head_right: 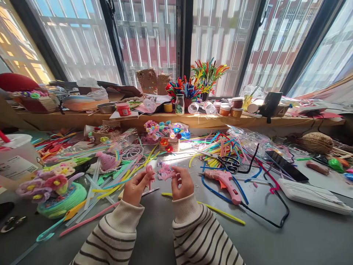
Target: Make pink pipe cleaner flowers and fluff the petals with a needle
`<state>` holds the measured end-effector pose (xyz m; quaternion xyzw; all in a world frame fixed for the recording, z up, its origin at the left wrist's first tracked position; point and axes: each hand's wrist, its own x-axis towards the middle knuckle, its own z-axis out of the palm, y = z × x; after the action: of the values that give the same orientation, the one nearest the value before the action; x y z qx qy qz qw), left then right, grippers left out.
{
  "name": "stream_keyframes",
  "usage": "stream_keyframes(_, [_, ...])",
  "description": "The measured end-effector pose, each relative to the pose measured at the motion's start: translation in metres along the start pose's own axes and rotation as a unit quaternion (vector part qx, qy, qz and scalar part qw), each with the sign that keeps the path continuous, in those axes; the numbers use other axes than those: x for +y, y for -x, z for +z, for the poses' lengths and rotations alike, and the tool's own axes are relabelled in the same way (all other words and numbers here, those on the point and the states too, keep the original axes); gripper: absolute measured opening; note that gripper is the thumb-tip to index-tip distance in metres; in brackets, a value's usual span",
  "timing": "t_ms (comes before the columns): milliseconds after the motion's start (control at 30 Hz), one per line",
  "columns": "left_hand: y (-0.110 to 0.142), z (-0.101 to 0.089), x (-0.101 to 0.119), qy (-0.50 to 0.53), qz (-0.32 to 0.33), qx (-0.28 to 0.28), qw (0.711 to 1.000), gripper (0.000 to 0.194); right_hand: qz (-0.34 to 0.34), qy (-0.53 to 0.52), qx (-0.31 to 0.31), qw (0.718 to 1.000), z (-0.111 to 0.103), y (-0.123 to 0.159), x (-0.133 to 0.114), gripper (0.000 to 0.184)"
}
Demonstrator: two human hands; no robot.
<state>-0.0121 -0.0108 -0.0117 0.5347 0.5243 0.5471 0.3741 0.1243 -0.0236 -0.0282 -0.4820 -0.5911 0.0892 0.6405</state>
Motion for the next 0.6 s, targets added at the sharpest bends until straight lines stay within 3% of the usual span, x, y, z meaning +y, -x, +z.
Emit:
stream_keyframes(133, [0.001,0.002,0.0,-0.03,0.011,0.035,0.999,0.028,0.026,-0.017,0.015,0.999,0.001,0.002,-0.005,0.018])
stream_keyframes(333, [0.005,0.007,0.002,-0.01,0.052,-0.11,0.993,0.028,0.018,-0.078,-0.047,0.996,0.003,0.003,-0.008,0.01])
stream_keyframes(600, [0.009,0.011,0.002,-0.048,0.083,-0.133,0.986,0.026,0.006,-0.068,-0.031,0.997,0.002,0.002,-0.008,0.009])
